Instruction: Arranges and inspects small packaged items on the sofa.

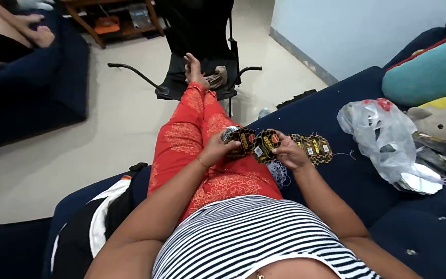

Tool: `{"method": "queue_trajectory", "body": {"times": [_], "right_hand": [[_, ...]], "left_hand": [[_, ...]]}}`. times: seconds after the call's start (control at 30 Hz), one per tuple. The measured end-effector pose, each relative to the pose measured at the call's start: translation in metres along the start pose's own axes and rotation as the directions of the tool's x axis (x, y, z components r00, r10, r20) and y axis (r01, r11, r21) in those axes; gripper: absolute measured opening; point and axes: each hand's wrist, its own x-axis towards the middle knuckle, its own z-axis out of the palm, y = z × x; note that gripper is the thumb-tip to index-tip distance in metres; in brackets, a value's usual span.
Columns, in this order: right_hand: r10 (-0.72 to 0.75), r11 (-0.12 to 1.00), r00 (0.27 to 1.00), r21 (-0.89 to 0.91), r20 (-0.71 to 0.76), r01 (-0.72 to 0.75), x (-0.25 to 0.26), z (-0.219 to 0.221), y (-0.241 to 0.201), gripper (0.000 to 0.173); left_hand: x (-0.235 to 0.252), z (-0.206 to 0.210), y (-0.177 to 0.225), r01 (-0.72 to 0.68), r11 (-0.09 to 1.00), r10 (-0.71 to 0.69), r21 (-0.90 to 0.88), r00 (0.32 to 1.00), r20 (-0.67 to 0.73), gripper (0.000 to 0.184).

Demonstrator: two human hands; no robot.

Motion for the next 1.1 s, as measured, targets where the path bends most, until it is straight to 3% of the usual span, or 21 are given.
{"method": "queue_trajectory", "body": {"times": [0.13,0.3,0.53,0.6,0.67,0.7,0.77,0.83,0.9,1.0,1.1], "right_hand": [[0.076,0.992,0.990,0.111,-0.116,-0.064,0.002,0.031,0.011,0.036],[0.023,0.994,0.975,0.112,-0.223,0.002,0.005,0.045,0.019,0.047],[-0.015,0.999,0.995,0.026,-0.100,0.018,0.002,0.058,0.026,0.049],[-0.063,0.998,0.995,-0.004,-0.075,0.063,0.001,0.063,0.029,0.046],[-0.166,0.975,0.986,-0.150,-0.003,0.163,-0.002,0.063,0.031,0.040],[-0.249,0.924,0.966,-0.283,0.072,0.259,-0.003,0.060,0.031,0.035],[-0.420,0.686,0.878,-0.554,0.228,0.472,-0.008,0.058,0.031,0.023],[-0.557,0.420,0.753,-0.663,0.350,0.619,-0.014,0.057,0.039,0.019],[-0.615,0.234,0.671,-0.717,0.414,0.657,-0.015,0.051,0.046,0.027],[-0.627,0.178,0.686,-0.790,0.369,0.587,-0.009,0.041,0.044,0.047],[-0.589,0.290,0.739,-0.768,0.327,0.572,0.003,0.036,0.026,0.048]], "left_hand": [[-0.001,-0.001,-0.001,-0.015,1.000,0.015,-0.013,1.000,0.011,0.047],[0.000,-0.003,0.001,-0.011,1.000,0.013,-0.026,0.998,0.054,0.052],[0.002,-0.001,0.001,-0.033,0.998,0.028,0.053,0.995,0.091,0.050],[0.002,-0.001,0.004,-0.035,0.996,0.025,0.086,0.994,0.105,0.049],[0.002,-0.001,0.003,-0.042,0.994,0.031,0.099,0.993,0.117,0.049],[0.002,-0.001,0.002,-0.058,0.993,0.044,0.107,0.991,0.125,0.048],[0.001,-0.002,0.003,-0.103,0.987,0.085,0.125,0.986,0.140,0.043],[0.000,-0.001,0.003,-0.132,0.982,0.114,0.134,0.985,0.132,0.038],[0.001,-0.003,0.002,-0.121,0.984,0.104,0.132,0.986,0.128,0.038],[0.002,-0.004,0.001,-0.127,0.982,0.103,0.138,0.980,0.168,0.040],[0.001,-0.004,0.005,-0.168,0.970,0.126,0.175,0.966,0.227,0.041]]}}
